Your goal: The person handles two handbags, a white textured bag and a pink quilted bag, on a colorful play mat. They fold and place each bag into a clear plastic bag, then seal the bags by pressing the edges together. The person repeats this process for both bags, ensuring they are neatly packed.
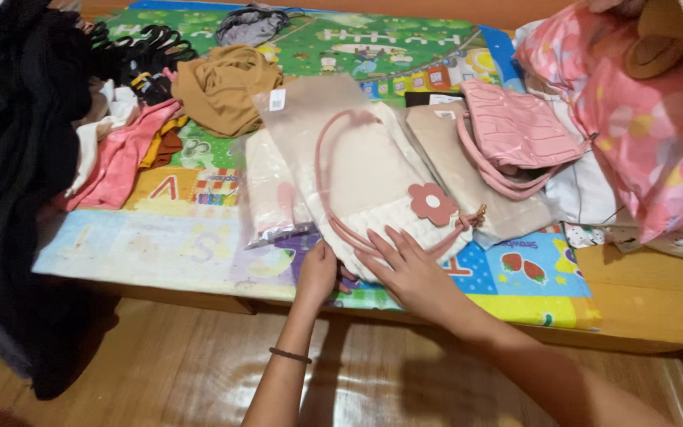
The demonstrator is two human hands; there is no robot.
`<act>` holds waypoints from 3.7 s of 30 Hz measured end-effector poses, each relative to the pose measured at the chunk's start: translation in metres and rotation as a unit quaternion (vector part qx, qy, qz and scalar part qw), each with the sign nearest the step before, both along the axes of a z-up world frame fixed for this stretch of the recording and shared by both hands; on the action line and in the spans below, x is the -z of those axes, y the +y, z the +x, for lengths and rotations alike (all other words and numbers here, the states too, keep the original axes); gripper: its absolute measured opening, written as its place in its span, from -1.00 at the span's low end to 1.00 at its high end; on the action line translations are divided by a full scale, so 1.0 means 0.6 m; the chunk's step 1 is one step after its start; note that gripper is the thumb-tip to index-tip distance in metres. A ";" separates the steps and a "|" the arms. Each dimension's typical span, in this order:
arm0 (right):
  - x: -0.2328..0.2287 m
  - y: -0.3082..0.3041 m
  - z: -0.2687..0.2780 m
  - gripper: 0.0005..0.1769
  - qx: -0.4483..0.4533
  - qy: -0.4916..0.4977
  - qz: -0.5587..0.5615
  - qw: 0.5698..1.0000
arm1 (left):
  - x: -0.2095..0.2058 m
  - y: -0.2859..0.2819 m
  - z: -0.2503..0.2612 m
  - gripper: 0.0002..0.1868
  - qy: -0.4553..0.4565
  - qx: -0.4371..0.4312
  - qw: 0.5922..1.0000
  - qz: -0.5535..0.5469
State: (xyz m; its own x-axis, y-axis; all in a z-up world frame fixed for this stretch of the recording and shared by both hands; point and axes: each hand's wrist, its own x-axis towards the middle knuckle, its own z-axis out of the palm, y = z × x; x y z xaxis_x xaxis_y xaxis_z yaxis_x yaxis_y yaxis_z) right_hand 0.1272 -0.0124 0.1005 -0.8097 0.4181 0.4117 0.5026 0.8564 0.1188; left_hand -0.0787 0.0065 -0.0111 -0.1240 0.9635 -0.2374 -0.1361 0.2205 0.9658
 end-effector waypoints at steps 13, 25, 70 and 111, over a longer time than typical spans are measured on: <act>0.056 0.097 -0.107 -0.42 0.097 -0.041 0.039 0.994 | -0.044 -0.019 -0.038 -0.61 0.231 0.067 0.967 0.086; 0.059 0.116 -0.163 -0.28 0.029 0.138 -0.052 0.989 | -0.040 -0.016 -0.041 -0.69 0.223 -0.152 0.962 0.040; 0.117 0.283 0.054 -0.59 0.080 0.334 -0.655 0.672 | -0.173 0.038 0.011 -0.50 0.531 0.055 0.698 0.477; 0.017 0.193 -0.157 -0.68 0.255 0.019 -0.058 0.965 | -0.198 0.118 -0.120 -0.86 0.594 -0.016 0.694 0.406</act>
